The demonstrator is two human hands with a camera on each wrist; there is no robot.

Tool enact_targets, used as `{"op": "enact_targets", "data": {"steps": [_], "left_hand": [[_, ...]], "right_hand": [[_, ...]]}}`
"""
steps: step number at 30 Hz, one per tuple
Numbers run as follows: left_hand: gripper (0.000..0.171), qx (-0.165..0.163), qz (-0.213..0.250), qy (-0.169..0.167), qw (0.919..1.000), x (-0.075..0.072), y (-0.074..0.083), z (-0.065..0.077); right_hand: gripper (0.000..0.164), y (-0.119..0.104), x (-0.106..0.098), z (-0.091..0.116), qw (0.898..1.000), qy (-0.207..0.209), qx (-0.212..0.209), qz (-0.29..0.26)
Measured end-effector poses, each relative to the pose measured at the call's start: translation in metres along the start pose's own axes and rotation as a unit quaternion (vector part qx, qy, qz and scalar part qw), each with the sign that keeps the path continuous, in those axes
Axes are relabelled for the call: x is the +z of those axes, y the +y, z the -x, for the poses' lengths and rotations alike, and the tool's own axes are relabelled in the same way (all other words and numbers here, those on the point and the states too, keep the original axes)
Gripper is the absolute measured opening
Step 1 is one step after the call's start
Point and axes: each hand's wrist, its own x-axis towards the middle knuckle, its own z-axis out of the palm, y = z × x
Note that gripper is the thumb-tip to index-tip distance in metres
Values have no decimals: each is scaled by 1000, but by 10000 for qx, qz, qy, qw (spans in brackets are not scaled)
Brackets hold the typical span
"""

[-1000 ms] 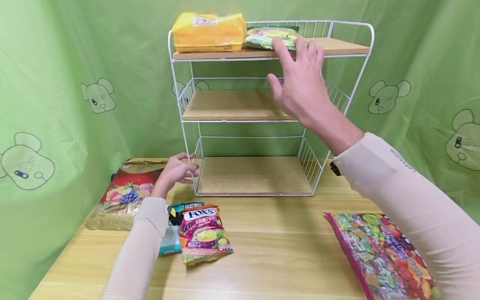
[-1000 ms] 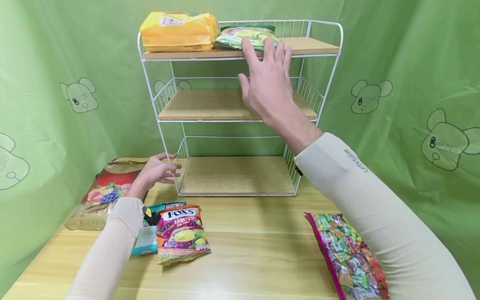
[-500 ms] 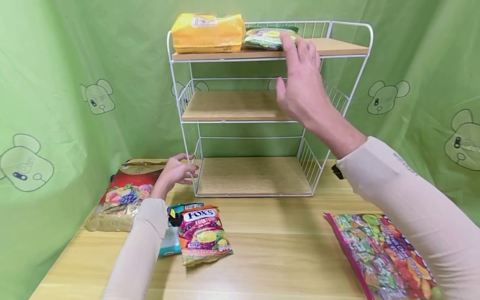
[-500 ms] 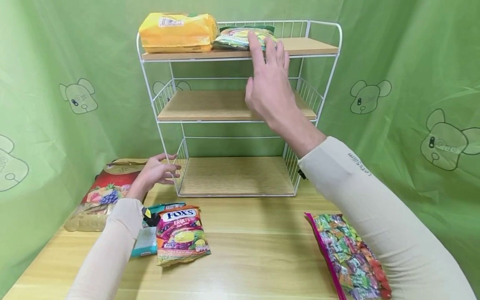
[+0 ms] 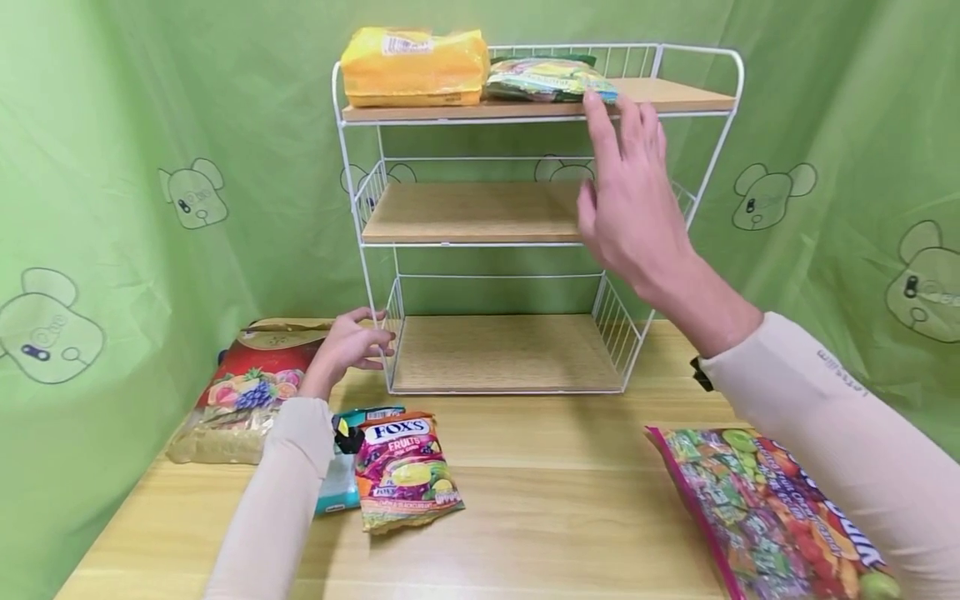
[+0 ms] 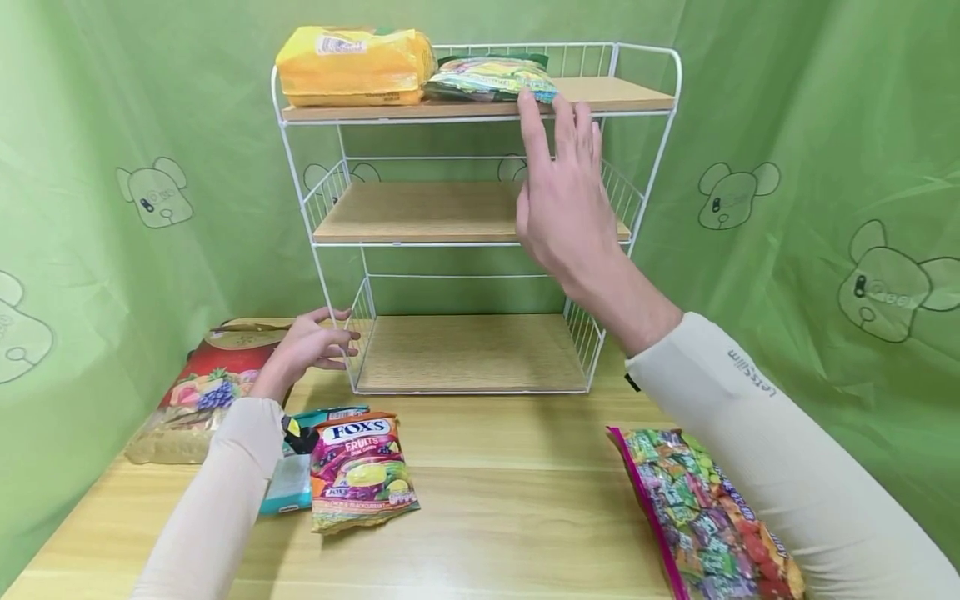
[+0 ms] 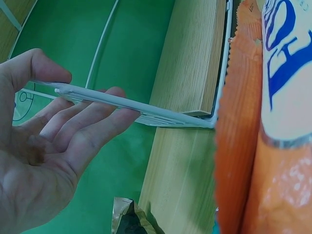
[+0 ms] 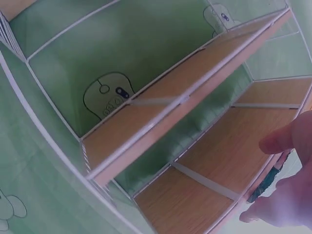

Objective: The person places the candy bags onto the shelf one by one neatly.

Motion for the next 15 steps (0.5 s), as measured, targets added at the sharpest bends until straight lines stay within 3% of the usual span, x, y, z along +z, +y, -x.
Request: {"op": "enact_targets", "data": {"steps": [4,8,15], "left_hand": [[59,42,4,-5,10000,0,0,0],[58,23,2,-4,10000,0,1,1],[58,-20,-18,42,10000,0,1,3]], "right_hand": [[78,-2,8,16,9990,190,-241,-316],[69,-10,22,40,9970,-323,-134,-695],[50,-10,62,77,9884,-1286,150,-793]]}}
